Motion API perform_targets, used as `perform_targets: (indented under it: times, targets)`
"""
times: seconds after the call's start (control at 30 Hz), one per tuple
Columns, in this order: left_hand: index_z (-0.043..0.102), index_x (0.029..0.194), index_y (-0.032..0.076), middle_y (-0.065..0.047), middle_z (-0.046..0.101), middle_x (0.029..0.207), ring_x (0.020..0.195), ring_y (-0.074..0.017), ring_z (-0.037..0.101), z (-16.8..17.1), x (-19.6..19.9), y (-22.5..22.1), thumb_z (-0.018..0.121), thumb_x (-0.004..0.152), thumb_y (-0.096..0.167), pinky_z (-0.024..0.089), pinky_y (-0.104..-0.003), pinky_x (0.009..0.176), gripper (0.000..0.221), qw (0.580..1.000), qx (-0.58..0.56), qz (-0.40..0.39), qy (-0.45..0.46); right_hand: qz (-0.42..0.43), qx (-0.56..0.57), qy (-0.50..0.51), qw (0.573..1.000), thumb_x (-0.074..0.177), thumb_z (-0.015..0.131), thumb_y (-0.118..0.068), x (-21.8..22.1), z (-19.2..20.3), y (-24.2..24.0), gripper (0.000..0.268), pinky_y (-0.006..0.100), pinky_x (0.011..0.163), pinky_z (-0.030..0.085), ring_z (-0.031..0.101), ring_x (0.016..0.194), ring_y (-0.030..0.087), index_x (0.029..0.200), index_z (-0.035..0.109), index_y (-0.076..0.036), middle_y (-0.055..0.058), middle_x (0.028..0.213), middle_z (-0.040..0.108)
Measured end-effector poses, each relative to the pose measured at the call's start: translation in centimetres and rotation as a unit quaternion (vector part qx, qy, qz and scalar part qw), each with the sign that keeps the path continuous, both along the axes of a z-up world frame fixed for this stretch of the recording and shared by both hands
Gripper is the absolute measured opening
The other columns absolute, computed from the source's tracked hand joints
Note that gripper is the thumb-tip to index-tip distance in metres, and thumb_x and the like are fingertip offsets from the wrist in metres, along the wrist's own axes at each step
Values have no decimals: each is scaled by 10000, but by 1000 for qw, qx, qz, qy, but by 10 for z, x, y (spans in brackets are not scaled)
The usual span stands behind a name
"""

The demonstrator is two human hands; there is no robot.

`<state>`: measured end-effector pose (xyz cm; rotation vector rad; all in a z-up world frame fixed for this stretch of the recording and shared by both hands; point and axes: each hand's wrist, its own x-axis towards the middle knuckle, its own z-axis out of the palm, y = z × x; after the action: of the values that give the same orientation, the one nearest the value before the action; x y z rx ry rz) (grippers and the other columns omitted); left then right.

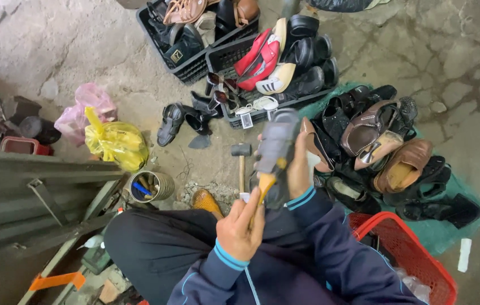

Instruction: A person is cleaning and repairing a shoe using a brush and a small hammer while surrounded by many other shoes.

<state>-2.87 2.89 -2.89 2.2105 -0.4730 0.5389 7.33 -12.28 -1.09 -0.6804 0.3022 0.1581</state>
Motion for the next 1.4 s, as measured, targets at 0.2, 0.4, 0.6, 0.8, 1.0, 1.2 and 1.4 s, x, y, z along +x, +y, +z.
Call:
perform_targets:
  times: [0.2, 0.4, 0.6, 0.8, 1.0, 1.2, 1.4]
  targets:
    - [625, 1382, 96, -59, 455, 754, 460, -231, 389, -7, 27, -11, 676, 1011, 148, 360, -350, 399, 379, 999, 26, 27, 3, -31, -169, 28, 985, 917, 338, -690, -7, -1, 8, 845, 466, 904, 616, 721, 1009, 346, 1268, 695, -10, 195, 1187, 739]
    - [624, 1396, 135, -41, 493, 751, 558, -229, 564, -15, 10, 8, 627, 1012, 202, 465, -402, 469, 390, 992, -7, -51, 115, -45, -28, 37, 998, 948, 359, -737, 15, -47, -28, 809, 380, 850, 597, 723, 955, 273, 1222, 696, -54, 167, 1113, 749]
    - [559, 1459, 112, -70, 559, 835, 637, -253, 623, -4, 3, 18, 607, 1022, 180, 487, -386, 509, 445, 983, -24, -127, 134, -57, -27, 40, 997, 876, 360, -808, 22, -25, -43, 911, 357, 768, 594, 721, 819, 238, 1145, 712, -12, 112, 975, 752]
    - [740, 1226, 102, -77, 650, 715, 592, -321, 681, -10, 33, 6, 674, 907, 173, 539, -394, 505, 334, 997, -30, -52, 58, -71, -43, 40, 996, 934, 488, -734, 20, -20, -4, 771, 375, 894, 623, 752, 986, 248, 1226, 682, -48, 150, 1165, 744]
    - [599, 1437, 167, -27, 492, 792, 582, -219, 521, -21, 33, 9, 691, 999, 156, 485, -382, 543, 447, 993, -40, -38, 101, 12, 38, 12, 999, 853, 440, -808, 28, -35, -22, 865, 349, 717, 567, 700, 774, 246, 1107, 720, -30, 126, 896, 741]
    - [672, 1367, 185, 7, 532, 749, 611, -172, 572, 3, 5, 71, 678, 960, 214, 515, -289, 675, 408, 976, 12, -55, 212, -149, -194, 78, 967, 878, 413, -666, 48, -28, -33, 761, 351, 1022, 557, 688, 1151, 214, 1366, 632, -125, 93, 1314, 707]
    - [621, 1388, -44, -199, 592, 628, 355, -187, 380, 7, -27, 136, 514, 964, 122, 349, -303, 329, 467, 799, -366, 113, 464, -132, -391, -44, 910, 1023, 434, -524, 50, -66, -3, 765, 412, 1278, 194, 217, 1565, 247, 1607, 245, -67, 127, 1694, 232]
